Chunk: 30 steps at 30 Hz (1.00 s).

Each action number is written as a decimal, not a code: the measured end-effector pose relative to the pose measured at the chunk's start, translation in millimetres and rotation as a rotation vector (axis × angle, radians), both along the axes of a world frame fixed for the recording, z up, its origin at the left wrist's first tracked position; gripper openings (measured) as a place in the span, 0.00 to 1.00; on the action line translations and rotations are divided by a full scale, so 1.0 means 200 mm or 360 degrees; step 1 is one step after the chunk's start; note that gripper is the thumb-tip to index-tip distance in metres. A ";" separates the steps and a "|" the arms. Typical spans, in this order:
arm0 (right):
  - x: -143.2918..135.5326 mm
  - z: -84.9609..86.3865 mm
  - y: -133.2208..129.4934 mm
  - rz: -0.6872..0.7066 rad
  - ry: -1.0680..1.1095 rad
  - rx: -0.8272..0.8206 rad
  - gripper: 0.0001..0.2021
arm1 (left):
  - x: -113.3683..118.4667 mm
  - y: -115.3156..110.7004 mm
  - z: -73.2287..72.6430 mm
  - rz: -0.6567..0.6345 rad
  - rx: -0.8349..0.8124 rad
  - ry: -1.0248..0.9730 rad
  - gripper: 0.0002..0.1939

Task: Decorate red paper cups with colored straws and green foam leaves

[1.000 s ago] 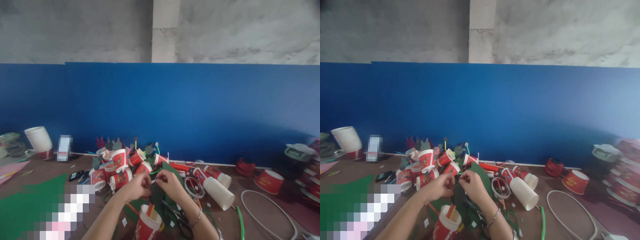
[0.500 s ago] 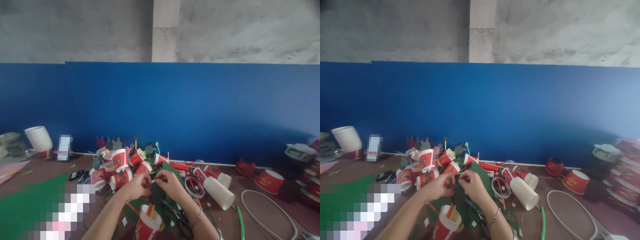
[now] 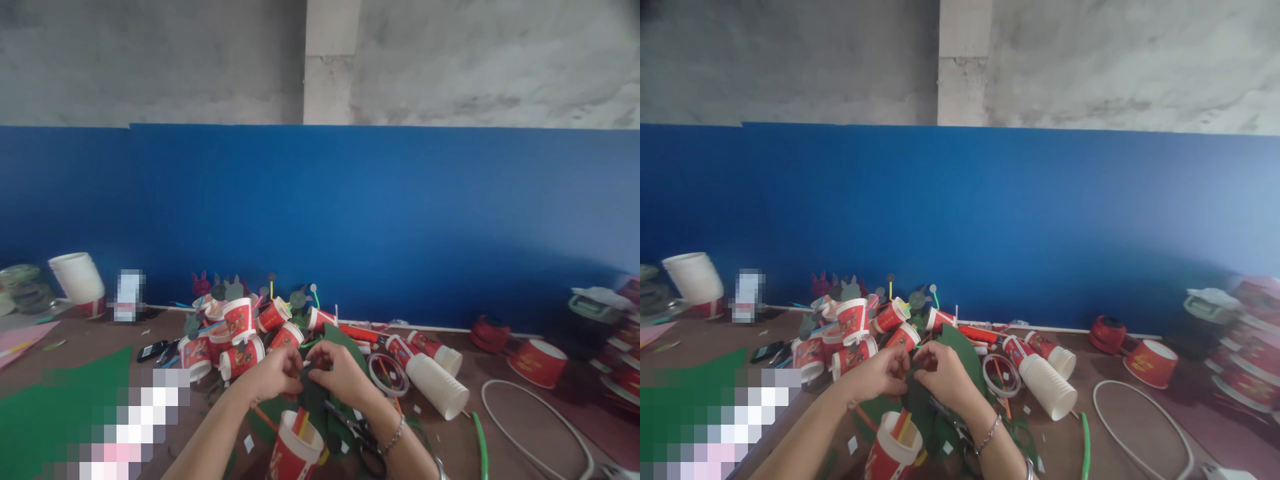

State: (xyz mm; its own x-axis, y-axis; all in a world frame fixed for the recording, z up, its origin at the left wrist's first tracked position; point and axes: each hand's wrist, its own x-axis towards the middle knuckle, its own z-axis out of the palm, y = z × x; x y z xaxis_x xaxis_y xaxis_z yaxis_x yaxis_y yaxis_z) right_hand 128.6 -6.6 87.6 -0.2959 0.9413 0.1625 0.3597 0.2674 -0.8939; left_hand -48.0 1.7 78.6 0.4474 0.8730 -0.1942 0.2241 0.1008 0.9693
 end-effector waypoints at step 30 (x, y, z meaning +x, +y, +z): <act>-0.03 0.00 -0.03 -0.0033 -0.0043 0.0076 0.18 | -0.01 -0.03 0.08 0.0003 -0.0061 0.0210 0.12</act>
State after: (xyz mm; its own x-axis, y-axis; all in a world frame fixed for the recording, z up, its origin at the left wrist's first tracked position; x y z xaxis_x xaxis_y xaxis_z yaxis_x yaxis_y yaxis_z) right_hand 121.8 -13.4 87.4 -0.2812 0.9387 0.1995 0.3897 0.3017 -0.8701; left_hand -49.4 -4.5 95.1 0.4141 0.8647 -0.2843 0.3491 0.1375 0.9269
